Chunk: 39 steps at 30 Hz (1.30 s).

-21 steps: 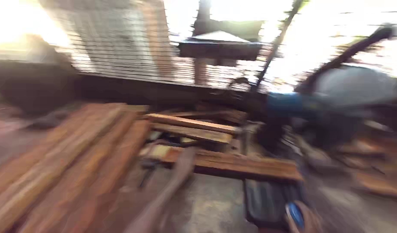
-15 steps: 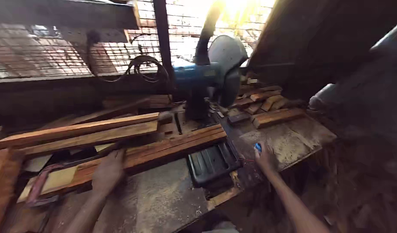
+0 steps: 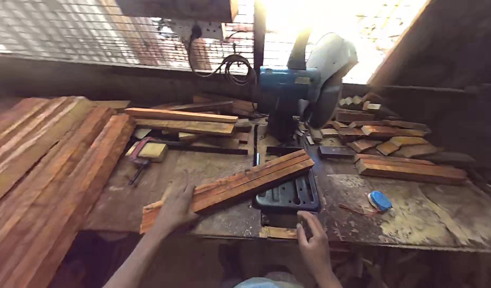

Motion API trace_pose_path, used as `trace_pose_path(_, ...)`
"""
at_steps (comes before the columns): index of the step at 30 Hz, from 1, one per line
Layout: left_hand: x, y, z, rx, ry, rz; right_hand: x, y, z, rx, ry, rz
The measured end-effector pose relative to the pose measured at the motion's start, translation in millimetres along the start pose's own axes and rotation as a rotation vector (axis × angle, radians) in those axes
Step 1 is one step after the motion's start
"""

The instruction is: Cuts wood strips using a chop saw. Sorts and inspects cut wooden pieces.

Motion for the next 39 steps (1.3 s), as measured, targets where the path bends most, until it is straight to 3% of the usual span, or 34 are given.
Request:
trace_pose_path(4,-12.0,70.6,-32.3,-0.081,0.024,0.056,22.2,37.3,-9.7,0.446,-0.335,-0.046)
trace_pose_path(7,-26.1,137.0,-51.8,-0.178,0.055,0.200,33.2,66.0,-22.3,0.744,-0.452,-0.076)
trace_pose_path(11,-46.3,225.9,-77.7,-0.307,0.143,0.396,45.5,94.1,-32.0,0.957,-0.445,-0.027)
trace_pose_path(14,-53.7,257.7,-97.2,-0.392,0.176,0.528,54.4,101.6,-38.0,1.039,-0.423,0.047)
trace_pose_path(18,-63.8,247.7,-108.5,-0.475,0.224,0.662,63.6,95.2,-37.9,1.044,-0.341,0.164)
trace_pose_path(21,-67.4,220.6,-101.2,-0.474,0.222,0.701,67.9,84.9,-32.9,0.979,-0.293,0.149)
trace_pose_path(25,-74.2,179.4,-81.8,-0.354,0.255,0.680,70.5,86.6,-37.0,0.895,-0.240,0.040)
trace_pose_path(28,-74.2,166.9,-72.0,-0.251,0.326,0.565,85.9,107.3,-49.7,0.879,-0.278,-0.139)
trace_pose_path(33,-20.7,199.1,-78.9,-0.073,0.728,0.405,147.3,156.6,-70.2,0.900,-0.540,-0.496)
trace_pose_path(36,17.2,226.9,-102.2,0.199,0.935,0.428,182.5,178.6,-94.6,0.858,-0.665,-0.580)
trace_pose_path(39,33.1,246.1,-121.2,0.277,1.128,0.383,204.2,189.7,-119.0,0.700,-0.732,-0.616)
Point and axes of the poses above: each hand's wrist, its own y-axis away from the middle knuckle, its own z-axis out of the back of the hand, x = y × z, the point moved 5 cm from there along -y, towards the middle knuckle, and after that the axes turned 15 degrees about y, right-handed, at the moved point
